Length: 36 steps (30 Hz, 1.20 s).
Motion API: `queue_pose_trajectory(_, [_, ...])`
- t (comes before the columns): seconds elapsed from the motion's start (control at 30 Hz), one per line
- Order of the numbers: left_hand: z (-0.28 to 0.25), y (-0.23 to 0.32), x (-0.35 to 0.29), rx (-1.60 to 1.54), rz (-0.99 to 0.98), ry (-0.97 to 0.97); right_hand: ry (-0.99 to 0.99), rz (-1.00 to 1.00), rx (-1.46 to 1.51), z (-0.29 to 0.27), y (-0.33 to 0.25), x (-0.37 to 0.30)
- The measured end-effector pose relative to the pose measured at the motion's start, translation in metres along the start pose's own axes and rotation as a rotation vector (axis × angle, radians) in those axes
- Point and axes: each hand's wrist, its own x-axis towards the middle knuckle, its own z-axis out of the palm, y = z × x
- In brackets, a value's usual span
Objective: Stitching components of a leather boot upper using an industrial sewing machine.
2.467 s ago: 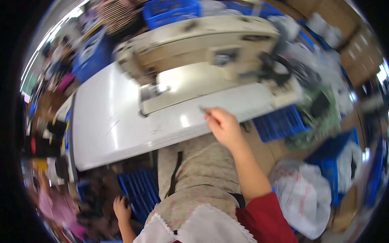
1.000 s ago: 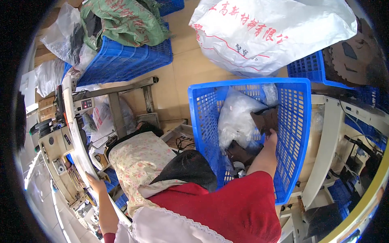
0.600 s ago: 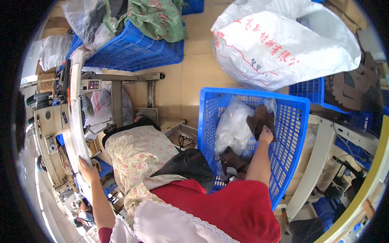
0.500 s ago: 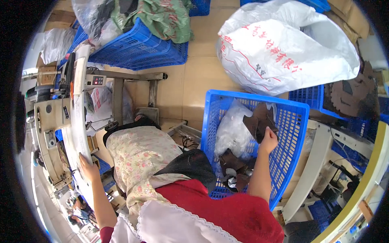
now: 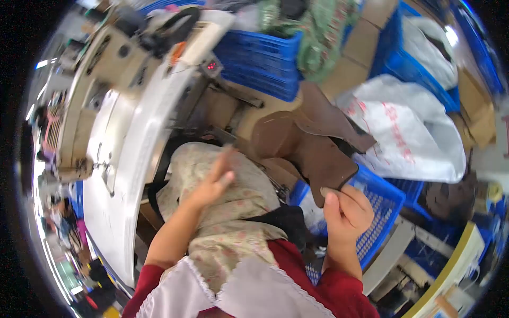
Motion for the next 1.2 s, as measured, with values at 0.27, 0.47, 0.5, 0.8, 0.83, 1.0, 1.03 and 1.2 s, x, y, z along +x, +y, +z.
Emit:
queue_pose_trajectory(0.27, [-0.039,0.031,-0.030,-1.044,0.057,0.345,-0.484,-0.458,0.375,0.091,-0.081,-0.004])
queue_pose_trajectory(0.47, [-0.071,0.053,-0.063,-1.227,0.003,0.685,-0.691,-0.684,0.546,0.139,-0.113,-0.016])
queue_pose_trajectory(0.5, [-0.079,0.052,-0.068,-1.226,0.016,0.698,-0.696,-0.698,0.556,0.142,-0.117,-0.015])
queue_pose_trajectory(0.8, [-0.150,0.007,-0.148,-0.710,0.291,0.673,-0.865,-0.754,0.469,0.123,-0.149,0.055])
queue_pose_trajectory(0.83, [-0.153,0.010,-0.154,-0.680,0.329,0.696,-0.922,-0.677,0.309,0.135,-0.161,0.065])
queue_pose_trajectory(1.0, [-0.168,0.049,-0.180,-0.176,-0.072,0.533,-1.370,-0.747,0.151,0.211,-0.169,0.039])
queue_pose_trajectory(1.03, [-0.168,0.050,-0.178,-0.191,-0.084,0.555,-1.397,-0.757,0.156,0.217,-0.163,0.030])
queue_pose_trajectory(1.2, [-0.157,0.041,-0.174,-0.067,-0.279,0.321,-1.610,0.079,0.167,0.236,-0.130,-0.028])
